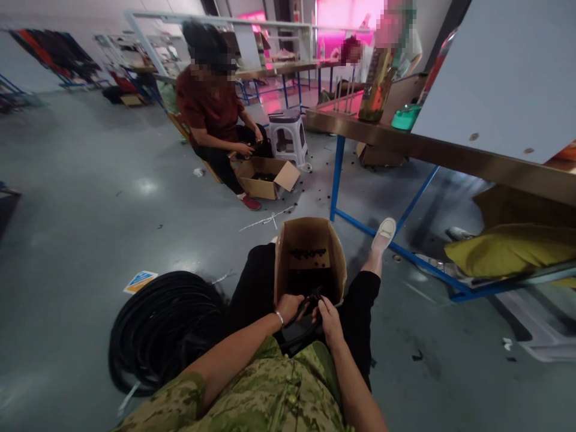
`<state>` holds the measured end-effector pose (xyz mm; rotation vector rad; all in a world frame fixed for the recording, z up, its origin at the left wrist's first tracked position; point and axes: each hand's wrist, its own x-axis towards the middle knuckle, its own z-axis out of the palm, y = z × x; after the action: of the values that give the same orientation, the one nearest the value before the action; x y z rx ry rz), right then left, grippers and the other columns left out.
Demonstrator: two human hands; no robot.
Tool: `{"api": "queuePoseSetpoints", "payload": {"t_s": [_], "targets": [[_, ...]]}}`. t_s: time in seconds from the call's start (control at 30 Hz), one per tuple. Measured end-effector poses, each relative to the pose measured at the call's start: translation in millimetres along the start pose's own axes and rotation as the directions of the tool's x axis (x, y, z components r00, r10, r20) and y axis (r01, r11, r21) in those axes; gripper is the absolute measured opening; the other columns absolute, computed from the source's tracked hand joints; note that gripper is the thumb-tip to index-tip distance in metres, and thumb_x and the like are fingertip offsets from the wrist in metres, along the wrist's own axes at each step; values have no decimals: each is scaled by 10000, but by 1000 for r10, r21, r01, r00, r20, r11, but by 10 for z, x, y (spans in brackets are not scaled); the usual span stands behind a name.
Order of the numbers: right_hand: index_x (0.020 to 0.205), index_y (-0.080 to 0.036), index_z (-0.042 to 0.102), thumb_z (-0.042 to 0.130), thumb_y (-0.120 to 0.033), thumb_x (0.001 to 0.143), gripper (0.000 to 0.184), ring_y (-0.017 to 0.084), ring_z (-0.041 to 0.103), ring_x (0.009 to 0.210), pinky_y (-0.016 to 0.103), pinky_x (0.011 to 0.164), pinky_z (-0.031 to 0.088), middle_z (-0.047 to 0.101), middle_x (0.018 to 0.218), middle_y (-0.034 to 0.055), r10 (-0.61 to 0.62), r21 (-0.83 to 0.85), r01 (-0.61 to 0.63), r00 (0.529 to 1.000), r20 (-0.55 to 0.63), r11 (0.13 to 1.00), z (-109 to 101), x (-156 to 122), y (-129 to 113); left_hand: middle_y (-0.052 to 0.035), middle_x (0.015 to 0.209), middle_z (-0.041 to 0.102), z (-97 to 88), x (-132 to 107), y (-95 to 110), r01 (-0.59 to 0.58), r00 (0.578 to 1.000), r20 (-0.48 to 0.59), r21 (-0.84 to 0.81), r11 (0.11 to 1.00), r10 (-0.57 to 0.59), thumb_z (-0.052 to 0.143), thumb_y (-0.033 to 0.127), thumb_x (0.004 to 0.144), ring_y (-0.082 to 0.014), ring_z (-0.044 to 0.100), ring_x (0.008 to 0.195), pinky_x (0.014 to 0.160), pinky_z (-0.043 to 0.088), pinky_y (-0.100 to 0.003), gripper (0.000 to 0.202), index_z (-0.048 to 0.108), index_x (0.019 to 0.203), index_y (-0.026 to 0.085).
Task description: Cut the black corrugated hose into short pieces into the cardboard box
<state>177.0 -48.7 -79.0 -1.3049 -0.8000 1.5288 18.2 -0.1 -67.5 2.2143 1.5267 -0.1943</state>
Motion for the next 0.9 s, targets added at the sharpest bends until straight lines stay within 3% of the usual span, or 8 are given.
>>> {"api": "queuePoseSetpoints", "payload": {"t_s": [0.27, 0.53, 0.8, 0.9], "targets": [[1096, -163, 619, 738, -530, 693, 558, 128, 536, 512, 238, 502, 408, 602, 619, -26, 34, 55, -37, 998, 55, 998, -16, -34, -20, -81, 949, 746, 18, 4, -23, 58, 998, 16, -93, 994, -57, 488, 397, 882, -230, 696, 890, 745, 468, -284, 280, 674, 990, 220], [1104, -154, 613, 735, -555, 669, 604, 128, 534, 492, 239, 490, 408, 602, 607, -26, 46, 61, -46, 999, 7, 997, 47, 11, 0, -51, 905, 744, 29, 3, -51, 47, 999, 10, -137, 989, -46, 495, 387, 875, -213, 695, 856, 712, 455, -265, 260, 673, 970, 223], [1095, -159, 623, 599, -588, 783, 531, 130, 529, 497, 246, 488, 424, 577, 605, -28, -41, -89, 37, 998, -41, 995, 107, 1, -122, -47, 962, 724, -93, -39, -12, -3, 998, -67, -179, 984, -9, 483, 349, 887, -193, 676, 884, 748, 459, -256, 246, 648, 1011, 216], [1113, -169, 631, 572, -546, 811, 487, 130, 514, 482, 252, 493, 427, 541, 572, -41, -61, -157, 60, 998, 0, 986, 87, -21, -147, -44, 982, 716, -63, -29, -19, -29, 995, -95, -209, 977, 9, 494, 340, 886, -192, 672, 890, 749, 463, -255, 243, 636, 1045, 223]]}}
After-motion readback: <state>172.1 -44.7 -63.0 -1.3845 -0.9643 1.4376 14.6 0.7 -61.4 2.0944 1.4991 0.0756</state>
